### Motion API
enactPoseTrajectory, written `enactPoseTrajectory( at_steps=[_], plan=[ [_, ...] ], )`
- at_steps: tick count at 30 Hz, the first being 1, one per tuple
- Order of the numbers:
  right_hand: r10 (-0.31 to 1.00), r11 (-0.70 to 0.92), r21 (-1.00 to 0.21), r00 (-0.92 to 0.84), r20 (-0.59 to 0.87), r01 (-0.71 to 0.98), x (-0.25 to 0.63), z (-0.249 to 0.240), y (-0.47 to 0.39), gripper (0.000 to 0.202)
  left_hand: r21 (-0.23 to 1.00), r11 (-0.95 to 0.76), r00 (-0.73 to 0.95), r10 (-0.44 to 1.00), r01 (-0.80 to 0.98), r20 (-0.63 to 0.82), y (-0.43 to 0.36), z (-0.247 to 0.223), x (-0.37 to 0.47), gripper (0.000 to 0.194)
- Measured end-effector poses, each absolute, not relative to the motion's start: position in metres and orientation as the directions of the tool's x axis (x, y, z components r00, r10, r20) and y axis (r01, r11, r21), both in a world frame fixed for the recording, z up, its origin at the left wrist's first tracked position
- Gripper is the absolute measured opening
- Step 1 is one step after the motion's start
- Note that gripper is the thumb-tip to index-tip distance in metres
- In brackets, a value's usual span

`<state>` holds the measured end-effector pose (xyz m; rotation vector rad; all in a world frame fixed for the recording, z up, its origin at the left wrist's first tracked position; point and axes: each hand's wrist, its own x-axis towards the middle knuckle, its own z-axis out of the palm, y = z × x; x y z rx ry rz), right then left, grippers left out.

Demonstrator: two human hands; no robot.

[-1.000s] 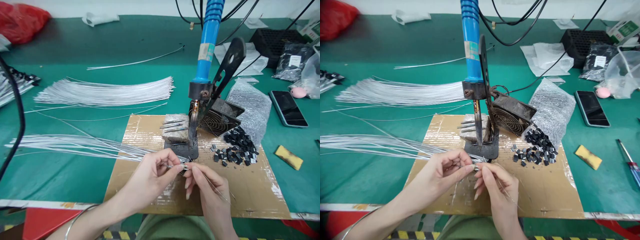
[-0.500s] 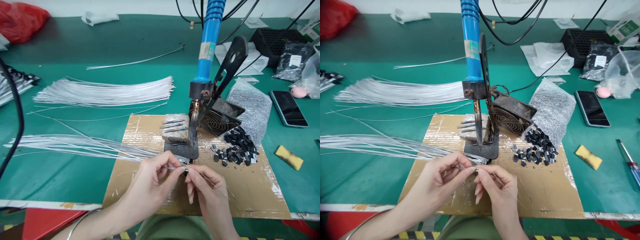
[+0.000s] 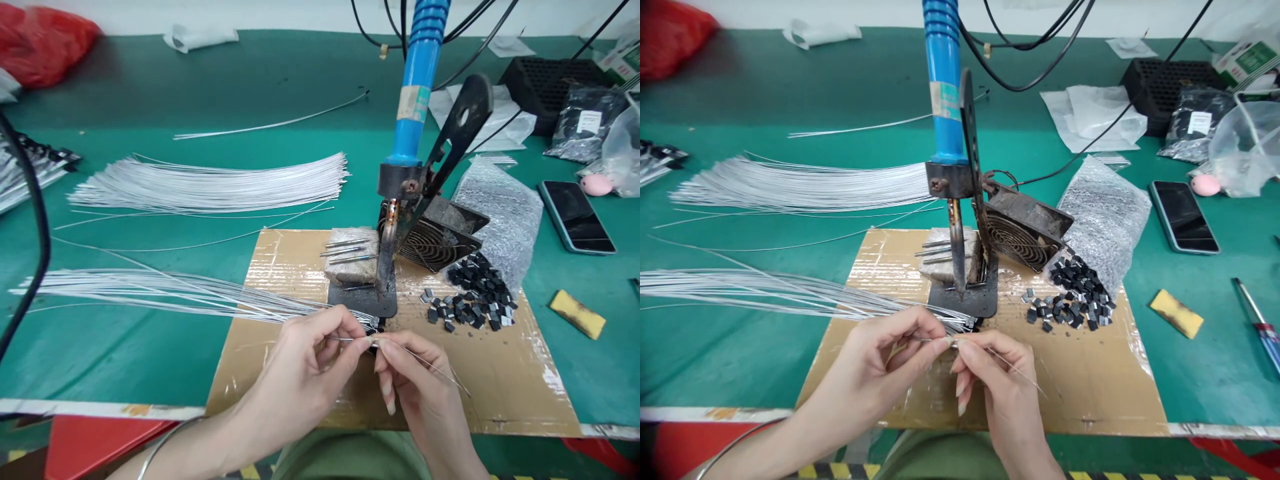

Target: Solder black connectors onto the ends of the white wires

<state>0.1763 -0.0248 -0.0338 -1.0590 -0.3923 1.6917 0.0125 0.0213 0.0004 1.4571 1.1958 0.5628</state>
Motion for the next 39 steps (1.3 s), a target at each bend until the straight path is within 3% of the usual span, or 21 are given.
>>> enactPoseTrajectory(
  at_steps=[18,24,31,39],
  plan=[
    [0.890,-0.342,-0.698,0.021,-0.455,-0.629,0.167,-0.033,-0.024,0.023,0.946,0.044,0.276,0.951,0.321,-0.138,0.016,-0.006,0.022,0.018],
    [0.881,-0.304,-0.688,0.079,-0.466,-0.659,0.161,-0.030,-0.021,0.024,0.960,0.095,0.267,0.949,0.262,-0.167,0.016,-0.008,0.025,0.019],
    [0.900,-0.298,-0.668,0.032,-0.435,-0.681,0.166,-0.033,-0.024,0.022,0.959,0.142,0.228,0.953,0.246,-0.199,0.018,-0.006,0.026,0.018],
    [0.928,-0.240,-0.787,0.102,-0.358,-0.569,0.168,-0.042,-0.029,0.014,0.954,0.112,0.226,0.958,0.277,-0.178,0.019,-0.003,0.024,0.017]
  ],
)
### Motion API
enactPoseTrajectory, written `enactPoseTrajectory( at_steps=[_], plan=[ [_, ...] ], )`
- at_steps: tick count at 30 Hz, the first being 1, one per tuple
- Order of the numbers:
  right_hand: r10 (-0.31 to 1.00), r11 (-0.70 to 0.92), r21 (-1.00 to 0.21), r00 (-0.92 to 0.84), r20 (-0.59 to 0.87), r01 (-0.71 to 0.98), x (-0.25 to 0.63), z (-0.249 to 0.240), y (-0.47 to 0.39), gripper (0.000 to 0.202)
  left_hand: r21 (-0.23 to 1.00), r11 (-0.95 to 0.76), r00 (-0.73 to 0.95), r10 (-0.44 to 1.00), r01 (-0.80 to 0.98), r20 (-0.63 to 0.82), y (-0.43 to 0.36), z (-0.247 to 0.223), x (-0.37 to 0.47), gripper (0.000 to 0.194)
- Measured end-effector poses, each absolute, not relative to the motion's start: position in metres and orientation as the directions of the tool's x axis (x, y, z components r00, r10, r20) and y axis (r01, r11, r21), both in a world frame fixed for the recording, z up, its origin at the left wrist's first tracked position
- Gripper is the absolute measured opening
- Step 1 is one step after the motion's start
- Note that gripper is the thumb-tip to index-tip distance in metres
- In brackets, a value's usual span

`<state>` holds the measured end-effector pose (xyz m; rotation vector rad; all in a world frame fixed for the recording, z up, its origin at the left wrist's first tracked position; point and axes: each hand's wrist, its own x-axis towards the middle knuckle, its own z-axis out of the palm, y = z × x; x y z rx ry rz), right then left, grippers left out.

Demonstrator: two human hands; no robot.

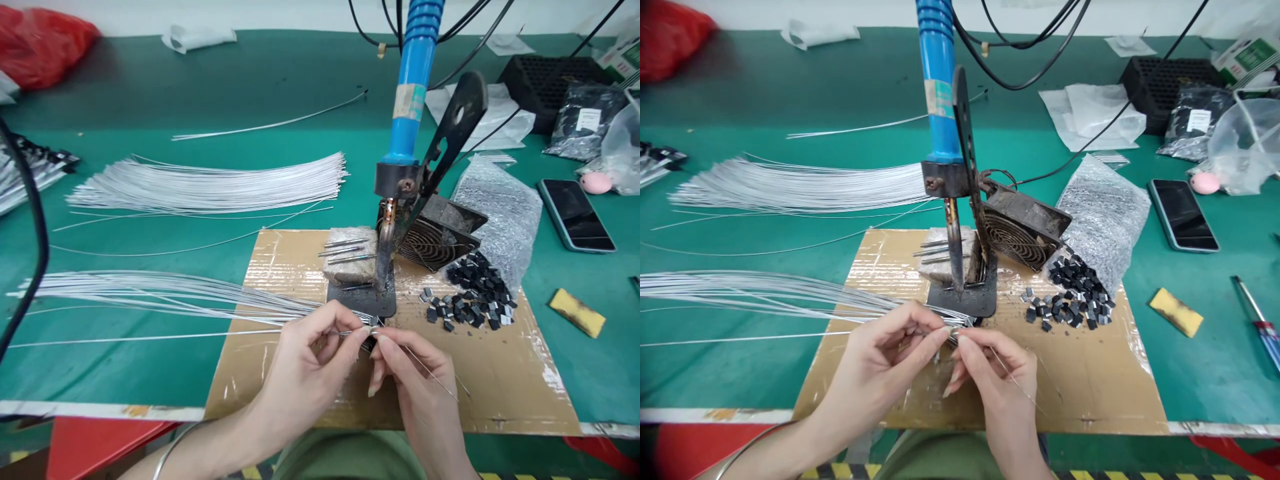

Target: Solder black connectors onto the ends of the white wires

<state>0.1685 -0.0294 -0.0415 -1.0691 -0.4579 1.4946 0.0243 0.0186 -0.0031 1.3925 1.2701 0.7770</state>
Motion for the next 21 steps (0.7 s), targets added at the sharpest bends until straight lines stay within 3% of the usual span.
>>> enactPoseTrajectory(
  at_steps=[21],
  plan=[
    [0.931,-0.253,-0.777,0.074,-0.358,-0.577,0.1717,-0.0368,-0.0280,0.012,0.959,0.016,0.276,0.956,0.282,-0.097,0.0196,-0.0005,0.0247,0.020]
  ],
)
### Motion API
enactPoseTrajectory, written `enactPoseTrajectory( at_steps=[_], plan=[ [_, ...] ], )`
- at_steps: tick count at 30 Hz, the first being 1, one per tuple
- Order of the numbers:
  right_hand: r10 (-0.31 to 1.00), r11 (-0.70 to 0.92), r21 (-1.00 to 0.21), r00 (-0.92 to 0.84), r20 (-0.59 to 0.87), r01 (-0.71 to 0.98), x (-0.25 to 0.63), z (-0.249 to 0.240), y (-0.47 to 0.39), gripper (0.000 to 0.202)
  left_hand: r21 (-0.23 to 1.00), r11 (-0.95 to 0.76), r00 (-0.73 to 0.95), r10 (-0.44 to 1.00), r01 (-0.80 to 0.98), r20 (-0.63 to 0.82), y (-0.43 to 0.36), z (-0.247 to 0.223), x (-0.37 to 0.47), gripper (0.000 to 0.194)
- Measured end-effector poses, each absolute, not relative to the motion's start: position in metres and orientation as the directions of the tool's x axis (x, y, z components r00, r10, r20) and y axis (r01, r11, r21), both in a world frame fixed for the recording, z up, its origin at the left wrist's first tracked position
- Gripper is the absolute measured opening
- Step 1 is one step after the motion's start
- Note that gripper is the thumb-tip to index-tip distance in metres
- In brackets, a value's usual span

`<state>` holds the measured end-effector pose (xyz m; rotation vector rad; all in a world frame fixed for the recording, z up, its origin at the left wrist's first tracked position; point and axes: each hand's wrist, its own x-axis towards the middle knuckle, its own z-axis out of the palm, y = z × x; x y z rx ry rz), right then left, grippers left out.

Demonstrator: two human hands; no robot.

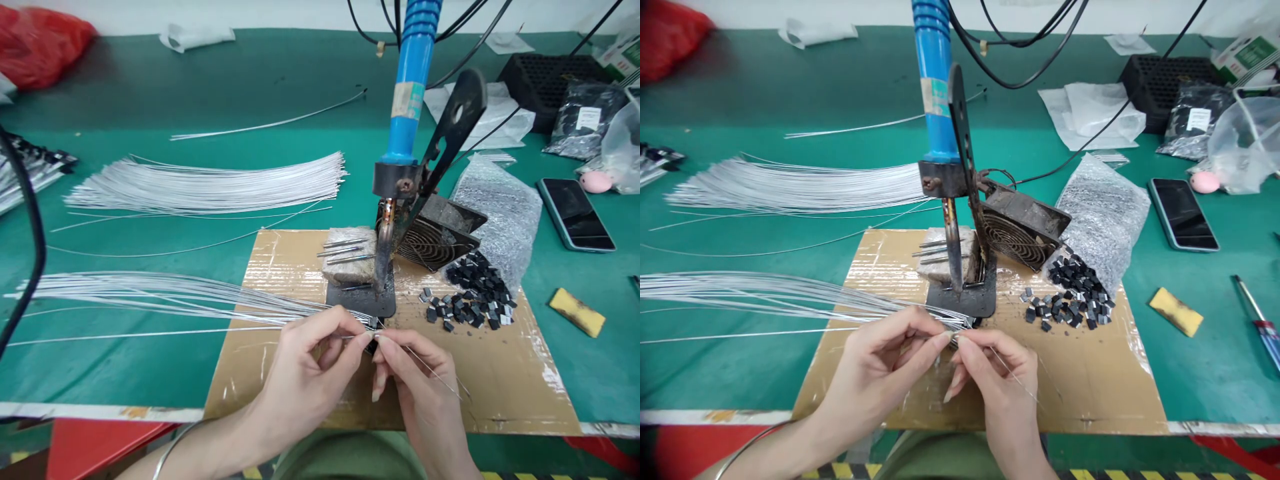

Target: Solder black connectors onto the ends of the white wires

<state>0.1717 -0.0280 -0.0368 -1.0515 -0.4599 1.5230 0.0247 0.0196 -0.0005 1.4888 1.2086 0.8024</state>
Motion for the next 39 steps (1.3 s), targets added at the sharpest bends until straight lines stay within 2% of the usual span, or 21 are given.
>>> enactPoseTrajectory(
  at_steps=[10,13,17,23,31,39],
  plan=[
    [0.904,-0.251,-0.774,0.144,-0.401,-0.581,0.167,-0.032,-0.028,0.016,0.965,0.041,0.285,0.951,0.259,-0.117,0.016,-0.005,0.025,0.022],
    [0.915,-0.252,-0.770,0.116,-0.387,-0.586,0.169,-0.032,-0.029,0.015,0.962,0.031,0.283,0.953,0.271,-0.110,0.014,-0.007,0.025,0.022],
    [0.914,-0.291,-0.734,0.048,-0.402,-0.613,0.174,-0.033,-0.026,0.013,0.948,-0.053,0.293,0.955,0.315,-0.044,0.014,-0.009,0.024,0.021],
    [0.892,-0.381,-0.699,-0.040,-0.451,-0.605,0.181,-0.032,-0.021,0.021,0.911,-0.181,0.327,0.943,0.369,0.055,0.016,-0.005,0.022,0.019],
    [0.895,-0.370,-0.713,-0.024,-0.445,-0.595,0.182,-0.028,-0.022,0.022,0.934,-0.058,0.281,0.959,0.352,-0.047,0.013,-0.009,0.023,0.020],
    [0.895,-0.316,-0.708,0.047,-0.443,-0.632,0.172,-0.033,-0.027,0.018,0.962,-0.007,0.215,0.975,0.275,-0.054,0.008,-0.015,0.027,0.018]
  ],
)
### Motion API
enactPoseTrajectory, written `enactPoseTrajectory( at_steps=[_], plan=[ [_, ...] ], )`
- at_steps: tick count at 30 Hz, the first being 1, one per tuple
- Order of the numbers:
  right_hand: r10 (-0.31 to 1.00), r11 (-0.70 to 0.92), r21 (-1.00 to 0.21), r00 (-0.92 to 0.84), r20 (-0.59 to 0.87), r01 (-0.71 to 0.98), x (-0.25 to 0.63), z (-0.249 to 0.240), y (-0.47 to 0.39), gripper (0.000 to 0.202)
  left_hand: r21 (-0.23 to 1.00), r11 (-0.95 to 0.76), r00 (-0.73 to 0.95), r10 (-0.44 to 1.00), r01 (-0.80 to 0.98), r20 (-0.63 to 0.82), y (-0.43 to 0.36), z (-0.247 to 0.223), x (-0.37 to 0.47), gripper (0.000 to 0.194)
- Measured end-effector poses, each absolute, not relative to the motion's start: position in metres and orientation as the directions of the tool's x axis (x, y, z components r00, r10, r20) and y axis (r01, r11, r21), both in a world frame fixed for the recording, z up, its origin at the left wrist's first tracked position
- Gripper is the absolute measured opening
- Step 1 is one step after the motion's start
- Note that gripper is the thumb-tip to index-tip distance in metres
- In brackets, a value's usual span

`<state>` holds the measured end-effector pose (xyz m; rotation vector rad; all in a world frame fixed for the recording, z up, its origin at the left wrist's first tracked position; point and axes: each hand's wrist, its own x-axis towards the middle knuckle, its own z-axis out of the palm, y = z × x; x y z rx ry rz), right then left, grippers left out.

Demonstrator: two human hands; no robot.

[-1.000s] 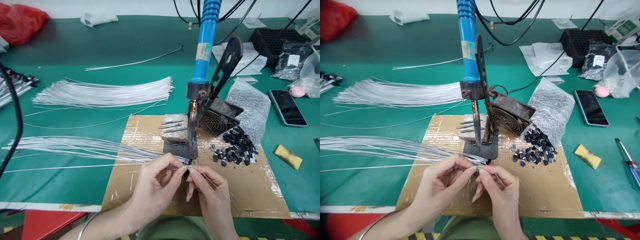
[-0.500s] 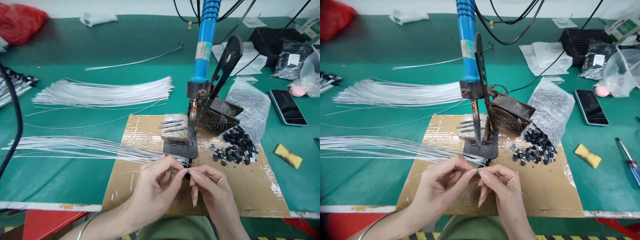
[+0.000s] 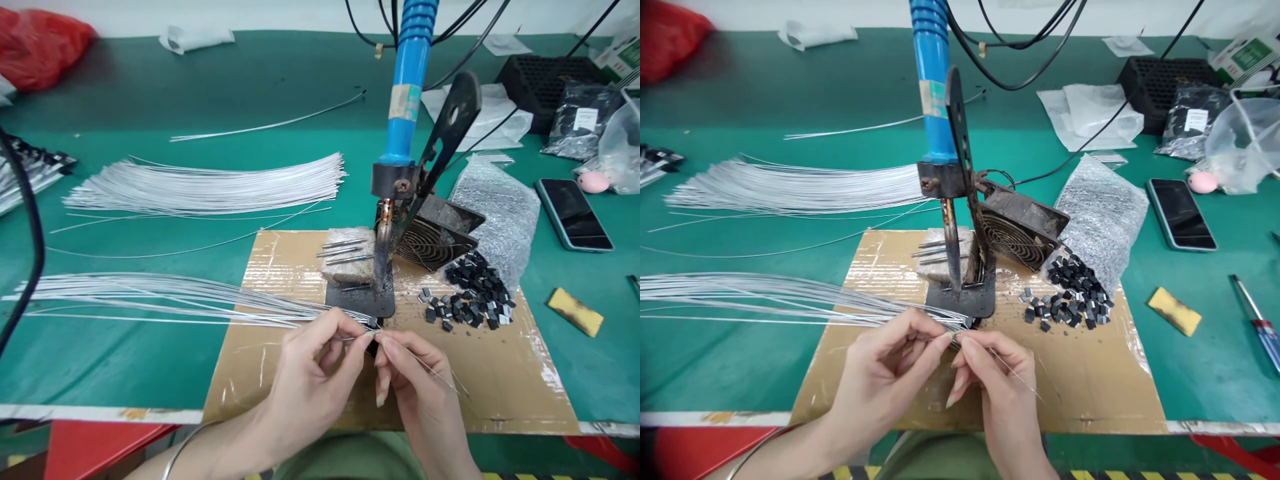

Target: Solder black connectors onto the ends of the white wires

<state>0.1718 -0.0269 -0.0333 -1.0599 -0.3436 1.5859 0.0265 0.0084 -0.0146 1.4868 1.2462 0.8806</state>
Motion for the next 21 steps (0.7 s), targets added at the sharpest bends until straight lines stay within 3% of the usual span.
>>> enactPoseTrajectory(
  at_steps=[12,21],
  plan=[
    [0.907,-0.302,-0.688,0.024,-0.420,-0.660,0.171,-0.034,-0.027,0.017,0.953,-0.052,0.243,0.970,0.299,-0.023,0.007,-0.015,0.026,0.020],
    [0.897,-0.270,-0.650,0.059,-0.437,-0.711,0.162,-0.035,-0.032,0.017,0.988,0.055,0.198,0.977,0.148,-0.084,0.002,-0.023,0.030,0.017]
  ],
)
